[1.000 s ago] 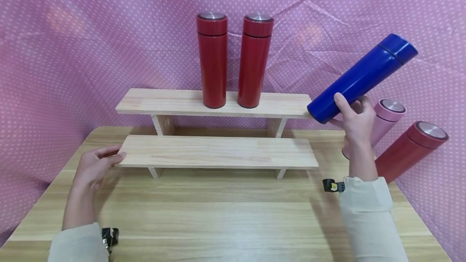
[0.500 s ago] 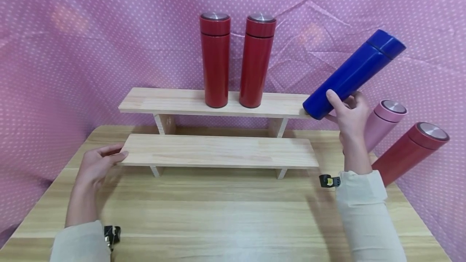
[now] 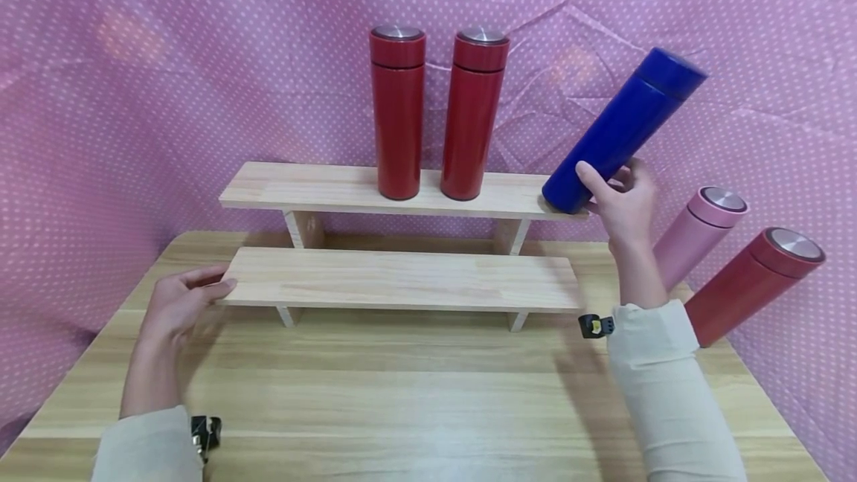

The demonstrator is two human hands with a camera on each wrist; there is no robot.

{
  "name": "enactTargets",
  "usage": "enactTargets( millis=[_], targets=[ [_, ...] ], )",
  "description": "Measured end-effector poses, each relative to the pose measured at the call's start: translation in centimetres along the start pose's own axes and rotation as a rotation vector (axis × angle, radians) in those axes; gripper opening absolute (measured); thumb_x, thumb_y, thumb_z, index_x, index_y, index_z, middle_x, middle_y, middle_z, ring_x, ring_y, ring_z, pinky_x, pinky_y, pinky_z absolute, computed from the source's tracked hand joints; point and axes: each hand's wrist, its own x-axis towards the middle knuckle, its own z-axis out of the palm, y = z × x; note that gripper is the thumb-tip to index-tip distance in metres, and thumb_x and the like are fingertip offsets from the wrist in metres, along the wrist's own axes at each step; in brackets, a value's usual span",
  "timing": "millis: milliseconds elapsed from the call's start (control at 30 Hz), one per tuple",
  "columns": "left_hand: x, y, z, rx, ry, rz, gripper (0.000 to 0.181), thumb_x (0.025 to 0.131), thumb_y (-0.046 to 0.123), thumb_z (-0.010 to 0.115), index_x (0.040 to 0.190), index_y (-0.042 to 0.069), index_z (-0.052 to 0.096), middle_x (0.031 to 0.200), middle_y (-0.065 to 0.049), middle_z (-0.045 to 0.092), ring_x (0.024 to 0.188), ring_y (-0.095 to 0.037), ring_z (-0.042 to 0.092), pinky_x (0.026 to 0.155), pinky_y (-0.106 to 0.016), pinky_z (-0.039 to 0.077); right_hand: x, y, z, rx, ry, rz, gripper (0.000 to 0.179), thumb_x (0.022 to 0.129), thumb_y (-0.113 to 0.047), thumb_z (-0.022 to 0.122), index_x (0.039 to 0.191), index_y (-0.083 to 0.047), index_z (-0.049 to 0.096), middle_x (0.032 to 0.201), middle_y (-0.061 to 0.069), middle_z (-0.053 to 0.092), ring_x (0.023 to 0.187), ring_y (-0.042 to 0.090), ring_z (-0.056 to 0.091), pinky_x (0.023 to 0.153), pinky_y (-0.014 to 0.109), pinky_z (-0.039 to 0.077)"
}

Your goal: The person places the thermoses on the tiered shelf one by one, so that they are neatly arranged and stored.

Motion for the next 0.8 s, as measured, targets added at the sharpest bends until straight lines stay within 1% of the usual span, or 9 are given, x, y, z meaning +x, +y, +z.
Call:
enactTargets(
  millis=[233, 267, 433, 467, 500, 533, 567, 700, 800],
  targets=[
    [0.2, -0.1, 0.1, 0.025, 0.008, 0.001, 0.064, 0.097, 0.029, 0.071, 0.146, -0.004, 0.048, 0.134, -0.014, 0.053, 0.065, -0.008, 0.043, 0.050, -0.028, 0.040, 0.2, 0.2, 0.7, -0.064, 0.001, -0.009, 0.045, 0.080, -0.019, 0.088, 0.117, -0.014, 0.062, 0.099, 0.004, 0.065, 0.081, 0.012, 0.065, 0.058, 0.023, 0.058],
    [0.2, -0.1, 0.1, 0.025, 0.008, 0.001, 0.064, 0.097, 0.030, 0.071, 0.147, -0.004, 0.047, 0.135, -0.014, 0.053, 0.069, -0.008, 0.045, 0.053, -0.028, 0.042, 0.2, 0.2, 0.8, -0.072, 0.001, -0.013, 0.045, 0.080, -0.019, 0.088, 0.117, -0.014, 0.062, 0.099, 0.004, 0.065, 0.082, 0.012, 0.065, 0.058, 0.022, 0.057],
    [0.2, -0.1, 0.1, 0.023, 0.010, 0.003, 0.065, 0.097, 0.031, 0.072, 0.147, -0.004, 0.048, 0.128, -0.006, 0.056, 0.085, -0.005, 0.051, 0.062, -0.026, 0.045, 0.4, 0.2, 1.2, -0.097, -0.004, -0.026, 0.048, 0.080, -0.021, 0.088, 0.119, -0.013, 0.062, 0.101, 0.004, 0.065, 0.085, 0.013, 0.064, 0.061, 0.021, 0.057],
    [0.2, -0.1, 0.1, 0.020, 0.010, 0.003, 0.066, 0.097, 0.031, 0.072, 0.147, -0.004, 0.048, 0.126, -0.004, 0.057, 0.086, -0.004, 0.051, 0.064, -0.024, 0.046, 0.4, 0.2, 1.2, -0.099, -0.006, -0.026, 0.049, 0.080, -0.020, 0.088, 0.120, -0.013, 0.062, 0.102, 0.005, 0.064, 0.087, 0.013, 0.064, 0.062, 0.021, 0.057],
    [0.2, -0.1, 0.1, 0.016, 0.011, -0.003, 0.066, 0.096, 0.031, 0.073, 0.147, -0.004, 0.048, 0.123, 0.000, 0.057, 0.080, -0.004, 0.050, 0.060, -0.024, 0.046, 0.4, 0.1, 1.3, -0.100, -0.010, -0.025, 0.050, 0.080, -0.020, 0.088, 0.121, -0.012, 0.062, 0.103, 0.005, 0.064, 0.088, 0.014, 0.064, 0.063, 0.021, 0.057],
    [0.2, 0.0, 0.1, 0.012, 0.009, -0.003, 0.066, 0.096, 0.031, 0.073, 0.147, -0.004, 0.047, 0.123, 0.000, 0.057, 0.078, -0.004, 0.050, 0.059, -0.024, 0.045, 0.5, 0.1, 1.3, -0.105, -0.015, -0.024, 0.051, 0.080, -0.020, 0.088, 0.122, -0.012, 0.061, 0.104, 0.006, 0.064, 0.089, 0.014, 0.064, 0.065, 0.021, 0.058],
    [0.2, 0.0, 0.1, 0.005, 0.009, -0.009, 0.066, 0.096, 0.031, 0.073, 0.147, -0.004, 0.047, 0.122, 0.002, 0.057, 0.072, -0.004, 0.048, 0.055, -0.024, 0.044, 0.5, 0.1, 1.4, -0.109, -0.018, -0.023, 0.052, 0.080, -0.020, 0.088, 0.123, -0.011, 0.061, 0.105, 0.006, 0.064, 0.090, 0.014, 0.064, 0.066, 0.021, 0.058],
    [0.2, 0.0, 0.1, -0.016, 0.011, -0.013, 0.066, 0.096, 0.029, 0.074, 0.146, -0.005, 0.048, 0.124, -0.002, 0.057, 0.051, -0.006, 0.033, 0.039, -0.027, 0.033, 0.6, 0.1, 1.7, -0.150, -0.035, -0.019, 0.058, 0.081, -0.022, 0.087, 0.130, -0.009, 0.058, 0.109, 0.006, 0.062, 0.094, 0.015, 0.063, 0.071, 0.022, 0.058],
    [0.1, 0.0, 0.0, -0.025, 0.012, -0.005, 0.066, 0.095, 0.028, 0.075, 0.145, -0.005, 0.049, 0.119, 0.001, 0.058, 0.049, -0.006, 0.030, 0.037, -0.027, 0.032, 0.8, 0.1, 2.0, -0.198, -0.044, -0.020, 0.063, 0.082, -0.025, 0.086, 0.135, -0.008, 0.056, 0.112, 0.006, 0.061, 0.096, 0.015, 0.061, 0.074, 0.023, 0.058]
  ],
)
